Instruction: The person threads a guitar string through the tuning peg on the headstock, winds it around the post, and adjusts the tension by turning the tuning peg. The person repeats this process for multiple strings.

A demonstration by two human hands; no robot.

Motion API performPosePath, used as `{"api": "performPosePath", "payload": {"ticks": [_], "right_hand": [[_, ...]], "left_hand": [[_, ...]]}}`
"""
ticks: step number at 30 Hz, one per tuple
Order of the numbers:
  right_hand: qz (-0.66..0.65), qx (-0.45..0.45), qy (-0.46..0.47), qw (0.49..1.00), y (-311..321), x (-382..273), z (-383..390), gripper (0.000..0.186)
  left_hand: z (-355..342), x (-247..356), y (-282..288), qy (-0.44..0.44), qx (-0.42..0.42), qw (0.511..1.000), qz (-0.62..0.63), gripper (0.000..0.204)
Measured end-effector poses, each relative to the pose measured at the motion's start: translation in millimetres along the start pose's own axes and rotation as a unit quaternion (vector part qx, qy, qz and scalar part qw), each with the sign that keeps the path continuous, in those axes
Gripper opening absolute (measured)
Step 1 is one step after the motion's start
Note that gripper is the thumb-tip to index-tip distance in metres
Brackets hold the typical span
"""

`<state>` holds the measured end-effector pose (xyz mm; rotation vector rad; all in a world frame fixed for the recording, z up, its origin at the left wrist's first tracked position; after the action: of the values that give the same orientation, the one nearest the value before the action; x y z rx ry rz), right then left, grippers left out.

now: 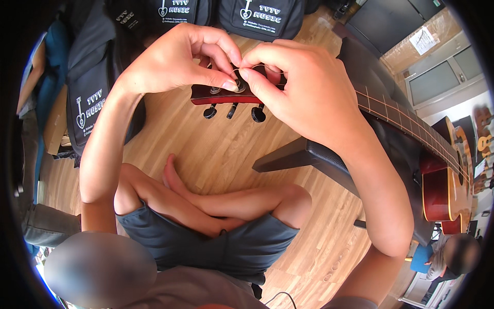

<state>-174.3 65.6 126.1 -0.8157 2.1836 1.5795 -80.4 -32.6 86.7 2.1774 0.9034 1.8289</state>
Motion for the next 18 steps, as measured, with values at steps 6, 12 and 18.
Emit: {"api": "performPosePath", "payload": {"ticks": [6, 12, 18], "right_hand": [[0.01, -0.009, 0.012, 1.0, 0.7, -2.6, 0.3, 0.008], [0.035, -0.01, -0.038, 0.999, 4.9, -1.6, -2.5, 0.012], [0.005, -0.039, -0.076, 0.996, 0.8, 3.1, -4.1, 0.014]], "left_hand": [[-0.6, 0.3, -2.3, 0.017, 0.003, 1.0, -0.02, 0.019], [1.2, -4.1, -4.5, 0.03, 0.008, 0.999, 0.035, 0.02], [1.7, -9.8, -2.7, -0.007, 0.024, 0.998, 0.06, 0.02]]}}
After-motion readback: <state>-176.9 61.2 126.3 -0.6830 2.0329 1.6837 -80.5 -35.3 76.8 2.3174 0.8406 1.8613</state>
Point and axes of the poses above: each hand's wrist, its own z-axis away from the middle knuckle, its own y-axis out of the back of the hand, x = y × z, the point moved 9 cm from there along -z, towards the middle knuckle, and after that the axes turned 9 degrees about -z, right-handed, at the moved point
